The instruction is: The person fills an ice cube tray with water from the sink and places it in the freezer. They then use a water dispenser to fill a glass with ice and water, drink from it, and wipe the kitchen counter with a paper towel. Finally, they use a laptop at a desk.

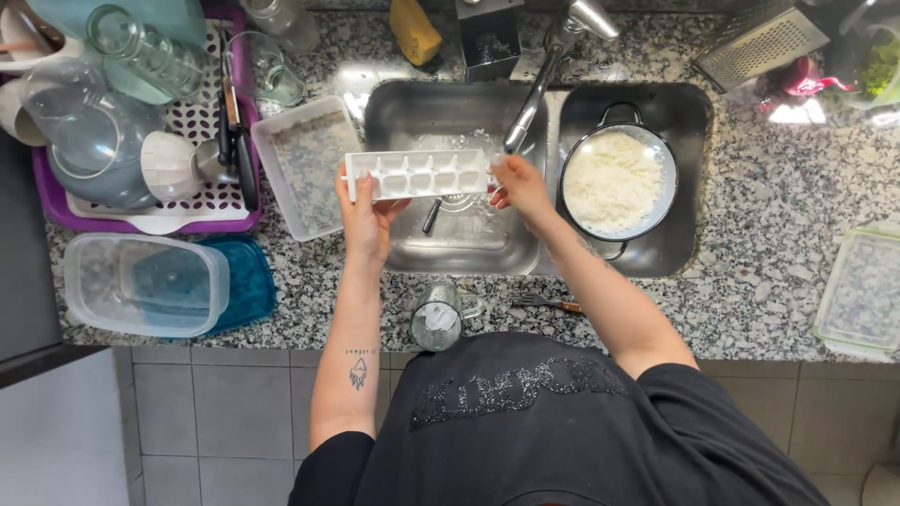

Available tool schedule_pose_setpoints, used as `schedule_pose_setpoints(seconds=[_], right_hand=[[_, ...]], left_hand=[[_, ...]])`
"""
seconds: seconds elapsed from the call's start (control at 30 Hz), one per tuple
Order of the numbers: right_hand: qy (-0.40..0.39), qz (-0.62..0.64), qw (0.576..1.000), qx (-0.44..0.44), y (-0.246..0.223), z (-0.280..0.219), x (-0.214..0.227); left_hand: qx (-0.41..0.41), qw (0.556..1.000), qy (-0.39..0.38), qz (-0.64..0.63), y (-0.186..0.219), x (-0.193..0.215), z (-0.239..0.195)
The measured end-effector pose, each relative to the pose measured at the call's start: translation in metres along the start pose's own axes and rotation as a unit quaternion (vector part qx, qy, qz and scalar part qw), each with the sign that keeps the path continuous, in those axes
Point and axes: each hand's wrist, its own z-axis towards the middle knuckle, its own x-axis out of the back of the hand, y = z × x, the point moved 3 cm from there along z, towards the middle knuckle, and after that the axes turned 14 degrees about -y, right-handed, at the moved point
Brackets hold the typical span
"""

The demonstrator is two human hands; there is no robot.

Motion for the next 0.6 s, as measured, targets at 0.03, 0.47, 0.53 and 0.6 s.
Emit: schedule_pose_setpoints(seconds=[0.03,0.47,0.53,0.6], right_hand=[[0.043,-0.043,0.998,0.005,-0.006,0.0,-0.007],[0.043,0.035,0.998,-0.001,0.013,0.012,-0.018],[0.063,0.012,0.998,0.014,0.003,0.004,-0.001],[0.086,-0.011,0.996,0.029,-0.007,-0.005,0.016]], left_hand=[[-0.015,1.0,-0.002,0.016,0.004,-0.003,-0.004],[-0.087,0.98,-0.009,0.177,0.021,-0.019,-0.02],[-0.064,0.976,0.01,0.207,0.011,0.001,-0.004],[-0.04,0.971,0.027,0.236,0.0,0.015,0.011]])
